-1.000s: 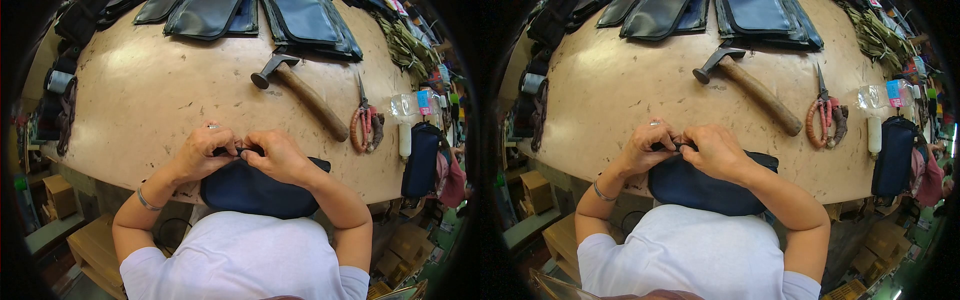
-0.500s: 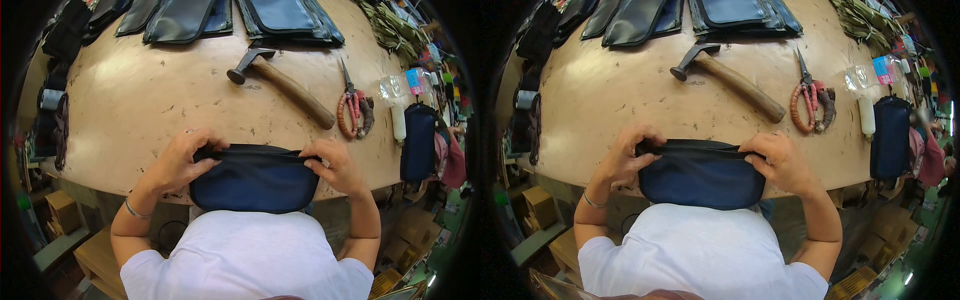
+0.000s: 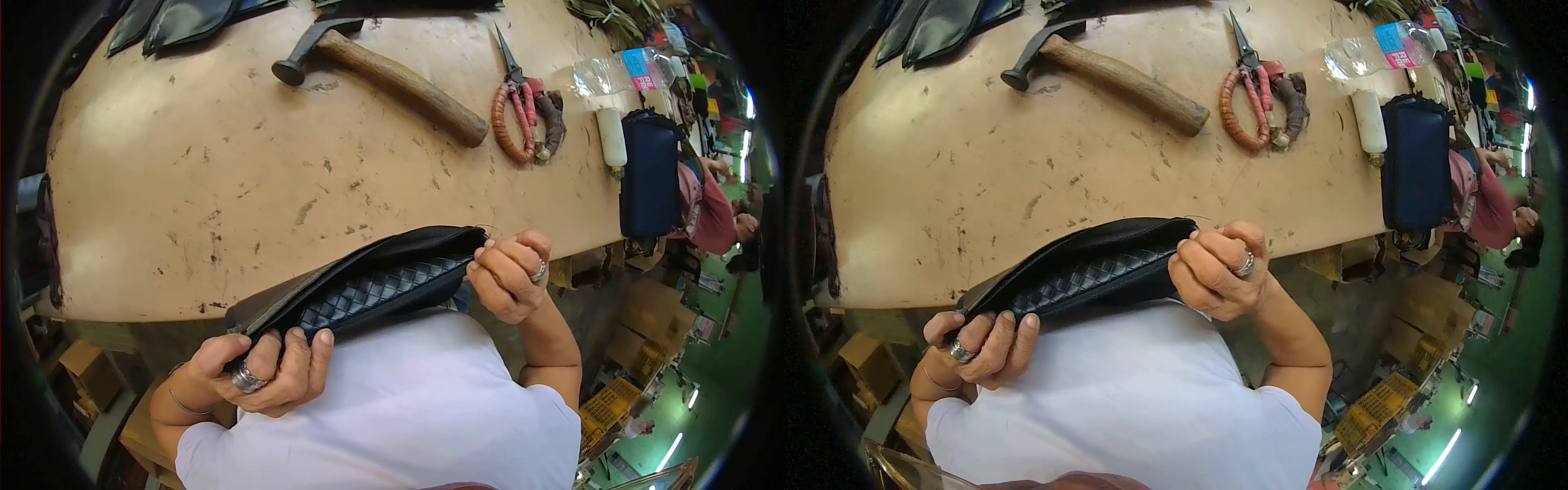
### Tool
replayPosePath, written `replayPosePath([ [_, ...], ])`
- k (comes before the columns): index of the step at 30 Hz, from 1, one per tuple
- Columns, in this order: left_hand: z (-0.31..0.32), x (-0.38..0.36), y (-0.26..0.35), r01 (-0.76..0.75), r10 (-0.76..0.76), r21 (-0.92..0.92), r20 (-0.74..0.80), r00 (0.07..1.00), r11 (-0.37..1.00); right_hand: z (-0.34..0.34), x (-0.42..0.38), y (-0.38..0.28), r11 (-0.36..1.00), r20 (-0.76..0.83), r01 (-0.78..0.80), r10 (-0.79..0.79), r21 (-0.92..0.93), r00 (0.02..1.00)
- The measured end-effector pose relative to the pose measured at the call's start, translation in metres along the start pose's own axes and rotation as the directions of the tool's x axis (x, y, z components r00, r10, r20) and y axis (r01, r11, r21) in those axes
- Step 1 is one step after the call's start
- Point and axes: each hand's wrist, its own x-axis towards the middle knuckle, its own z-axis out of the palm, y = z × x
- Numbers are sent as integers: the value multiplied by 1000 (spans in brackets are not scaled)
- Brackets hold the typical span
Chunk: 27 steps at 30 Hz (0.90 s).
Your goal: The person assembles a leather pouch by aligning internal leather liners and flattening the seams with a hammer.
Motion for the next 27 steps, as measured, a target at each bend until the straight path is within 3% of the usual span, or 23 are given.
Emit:
replayPosePath([
  [3, 1, -2, 1, -43, 43, 4, -11, 999, 999, -5, -8, -5, 1000, 48, -3, 3, 8, 999],
  [15, 4, -2, 2, -23, 22, -13, -72, 997, 1000, 1, -23, -8, 995, -32, -99, 98, -28, 995],
  [17, 2, 1, 2, 102, -107, -133, -34, 994, 986, 3, -8, -13, 984, -21, -161, 160, -72, 987],
  [18, 0, 3, 1, 165, -169, -183, -5, 986, 969, 7, 5, -20, 979, 16, -203, 203, 21, 979],
  [19, -2, 9, -3, 224, -224, -245, 31, 974, 943, 11, 21, -29, 962, 56, -246, 241, 115, 969],
  [20, -2, 12, -7, 259, -264, -300, 24, 964, 918, 15, 34, -35, 977, 99, -163, 150, 137, 984],
  [24, -14, 29, -40, 433, -410, -487, 159, 898, 759, 31, 71, -29, 844, 159, -288, 242, 452, 957],
  [27, -26, 22, -82, 347, -337, -859, 222, 915, 376, 16, 110, -6, 760, 179, -197, 108, 620, 978],
])
